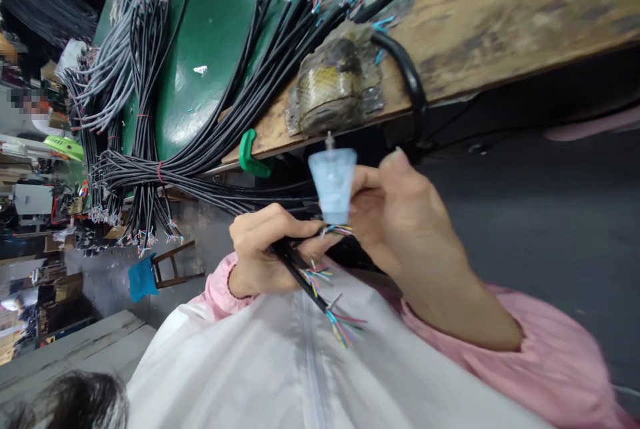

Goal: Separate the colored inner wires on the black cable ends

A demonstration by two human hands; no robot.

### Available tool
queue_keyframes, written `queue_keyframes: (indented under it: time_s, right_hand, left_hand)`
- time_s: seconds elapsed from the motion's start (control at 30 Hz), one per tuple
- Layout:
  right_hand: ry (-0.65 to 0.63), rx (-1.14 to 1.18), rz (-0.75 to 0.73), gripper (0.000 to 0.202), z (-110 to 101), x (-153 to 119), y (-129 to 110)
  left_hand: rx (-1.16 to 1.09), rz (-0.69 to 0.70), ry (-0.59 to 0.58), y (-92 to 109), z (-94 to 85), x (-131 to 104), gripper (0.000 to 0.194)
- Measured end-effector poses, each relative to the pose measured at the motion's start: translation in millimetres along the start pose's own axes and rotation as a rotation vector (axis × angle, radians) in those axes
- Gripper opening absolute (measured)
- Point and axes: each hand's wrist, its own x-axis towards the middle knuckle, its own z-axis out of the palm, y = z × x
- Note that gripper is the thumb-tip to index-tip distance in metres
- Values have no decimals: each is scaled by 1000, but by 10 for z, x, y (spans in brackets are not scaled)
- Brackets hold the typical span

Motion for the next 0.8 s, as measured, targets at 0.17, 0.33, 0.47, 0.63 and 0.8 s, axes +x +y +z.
queue_keyframes:
  time_s: [0.17, 0.33, 0.47, 0.63, 0.8]
  right_hand:
    - [75, -123, -183, 61, -100, -296, -18]
    - [86, -431, -220, 54, -105, -507, -21]
    - [115, -631, -276, 58, -188, -473, 120]
    - [250, -629, -560, 25, -270, -540, 220]
    - [138, -593, -676, 11, -241, -625, 189]
  left_hand:
    - [-69, 24, -138, -112, -26, -172, 24]
    - [-67, 174, -332, -268, -193, -164, 34]
    - [-186, 228, -316, -342, -269, -193, 39]
    - [-45, 110, -354, -298, -165, -332, 37]
    - [-41, 93, -112, -189, -79, -329, 28]
